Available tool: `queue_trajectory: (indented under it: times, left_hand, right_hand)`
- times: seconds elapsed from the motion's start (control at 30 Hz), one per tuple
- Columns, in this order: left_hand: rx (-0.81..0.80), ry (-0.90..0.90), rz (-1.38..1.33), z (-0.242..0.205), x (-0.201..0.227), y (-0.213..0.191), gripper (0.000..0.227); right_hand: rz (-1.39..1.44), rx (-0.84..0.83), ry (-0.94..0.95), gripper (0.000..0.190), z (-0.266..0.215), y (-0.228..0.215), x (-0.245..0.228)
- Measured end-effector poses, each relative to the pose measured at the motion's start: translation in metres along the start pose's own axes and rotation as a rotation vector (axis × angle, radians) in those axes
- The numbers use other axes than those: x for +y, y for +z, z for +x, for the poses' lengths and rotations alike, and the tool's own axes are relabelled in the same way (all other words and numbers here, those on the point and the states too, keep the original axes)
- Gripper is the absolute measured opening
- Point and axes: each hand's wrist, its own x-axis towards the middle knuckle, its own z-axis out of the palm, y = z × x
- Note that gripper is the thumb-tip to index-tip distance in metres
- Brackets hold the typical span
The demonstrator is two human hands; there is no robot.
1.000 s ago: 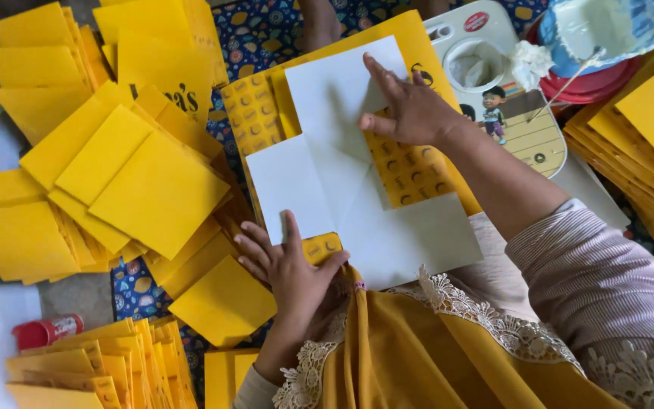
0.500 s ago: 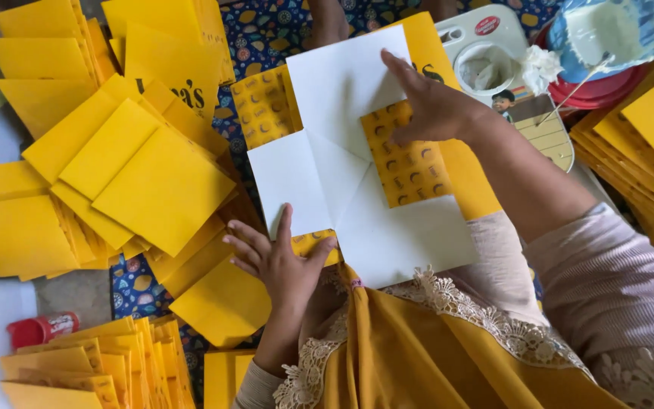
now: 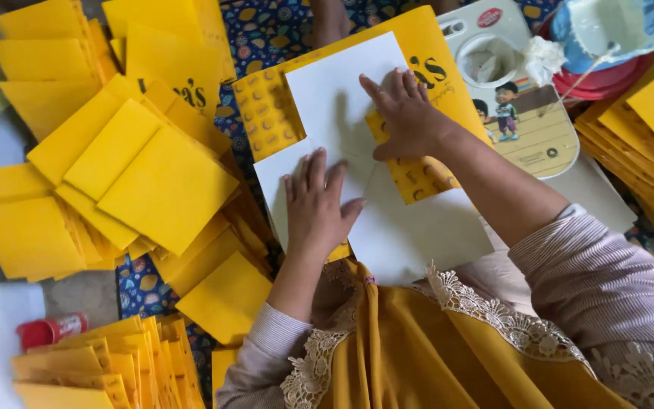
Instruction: The person sits on the floor among stacks of yellow printed papers and applies glue with a small brush onto a white paper insert, then folds the yellow paper over the insert to form an envelope and presses it flat. They stack the finished envelope aside and begin the next one, repeating the glue-and-fold cycle.
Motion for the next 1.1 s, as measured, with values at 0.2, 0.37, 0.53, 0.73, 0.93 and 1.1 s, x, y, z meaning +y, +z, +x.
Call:
queue_trajectory:
  times: [0.2,0.37,0.53,0.73,0.93,1.1]
  left_hand:
    - [-0.085,-0.03,0.005,-0.002,-0.011,0.018,0.079]
    - [-0.18,-0.006,0.075,0.003,-0.024,0.023,0.08]
    - [-0.236,-0.003,0.077,0.009,-0.015,0.026,0.076]
    - [-0.239,-0.005,0.042,0.0,-0.023,0.047,0.076]
    - [0.055,0.095,-0.044,-0.004,-0.025,0.046,0.083]
    - [0.107,0.083,-0.104,-0.008,-0.029,0.045,0.09]
  right_hand:
    - [0.887,0.046,-0.317,0.105,-0.068,-0.083,0.037]
    - [-0.111,0.481,-0.055,0.064,-0.111,-0.068,0.081]
    - [-0.472,0.55,-0.042,0.041,-0.121,0.011,0.056]
    - [-0.136,0.64,-0.114,0.109,-0.13,0.038,0.06]
    - [0.226,1.171,-0.267,0.049,-0.212,0.056,0.1]
    - [-0.012,0.686,0.455,0.033,-0.283,0.132,0.145]
